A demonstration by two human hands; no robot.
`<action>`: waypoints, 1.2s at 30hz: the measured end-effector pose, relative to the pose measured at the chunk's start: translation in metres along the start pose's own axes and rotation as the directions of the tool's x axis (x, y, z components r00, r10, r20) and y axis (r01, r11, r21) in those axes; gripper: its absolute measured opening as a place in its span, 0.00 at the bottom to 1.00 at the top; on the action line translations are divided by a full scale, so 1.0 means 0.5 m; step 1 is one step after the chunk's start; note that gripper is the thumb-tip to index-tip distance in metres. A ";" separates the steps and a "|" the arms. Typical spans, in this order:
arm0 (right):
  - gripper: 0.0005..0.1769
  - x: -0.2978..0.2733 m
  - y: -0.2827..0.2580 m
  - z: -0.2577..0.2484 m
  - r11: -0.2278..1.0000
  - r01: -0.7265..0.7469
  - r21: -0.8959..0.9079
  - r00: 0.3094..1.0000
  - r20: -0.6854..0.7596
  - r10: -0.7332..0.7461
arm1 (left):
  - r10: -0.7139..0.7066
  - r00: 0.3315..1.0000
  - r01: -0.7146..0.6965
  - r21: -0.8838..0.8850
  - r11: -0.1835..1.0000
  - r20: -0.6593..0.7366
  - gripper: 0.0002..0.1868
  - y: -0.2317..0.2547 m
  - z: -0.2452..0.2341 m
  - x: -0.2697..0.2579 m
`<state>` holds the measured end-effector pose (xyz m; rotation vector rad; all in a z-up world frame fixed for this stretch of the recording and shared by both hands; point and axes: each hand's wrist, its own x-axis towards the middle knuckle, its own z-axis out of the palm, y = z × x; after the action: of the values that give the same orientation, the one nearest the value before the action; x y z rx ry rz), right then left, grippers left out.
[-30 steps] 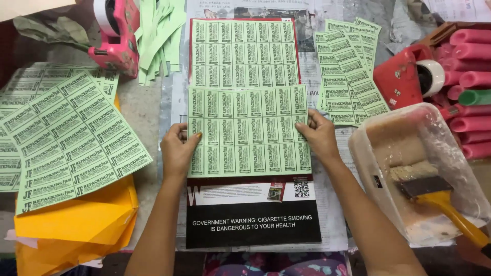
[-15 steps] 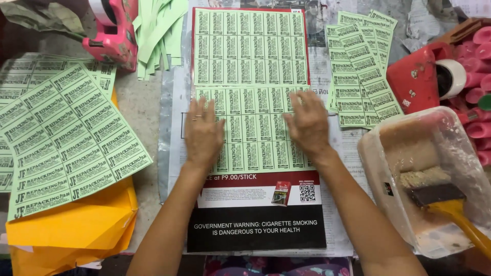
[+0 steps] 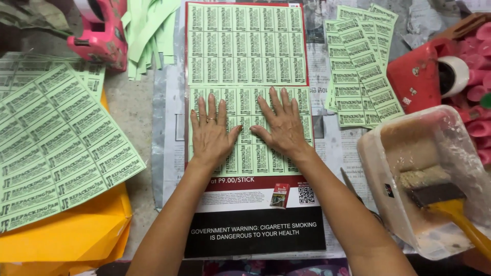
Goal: Applying glue to a large poster and then carefully aligning and sticking sheets of labels onto it.
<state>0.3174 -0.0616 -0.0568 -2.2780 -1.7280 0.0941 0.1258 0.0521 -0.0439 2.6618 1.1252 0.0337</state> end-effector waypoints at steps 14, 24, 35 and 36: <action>0.49 0.005 0.001 0.007 1.000 0.012 0.020 0.999 -0.031 -0.011 | -0.007 1.000 0.007 -0.012 1.000 0.009 0.46 -0.004 0.003 -0.003; 0.49 0.006 0.000 0.006 0.999 -0.001 0.043 0.999 -0.032 0.002 | -0.016 1.000 0.017 -0.027 1.000 0.019 0.46 -0.005 0.005 0.001; 0.49 0.005 0.002 0.012 0.999 0.004 0.041 1.000 -0.026 -0.003 | -0.028 0.999 0.027 0.026 0.999 0.017 0.51 -0.029 -0.022 0.011; 0.49 0.005 0.002 0.011 0.999 0.004 0.038 1.000 -0.026 -0.003 | -0.032 0.999 0.032 0.033 0.999 0.022 0.50 -0.028 -0.023 0.011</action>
<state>0.3181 -0.0587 -0.0620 -2.2389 -1.7028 0.0958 0.1184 0.0680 -0.0365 2.6656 1.1710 -0.0208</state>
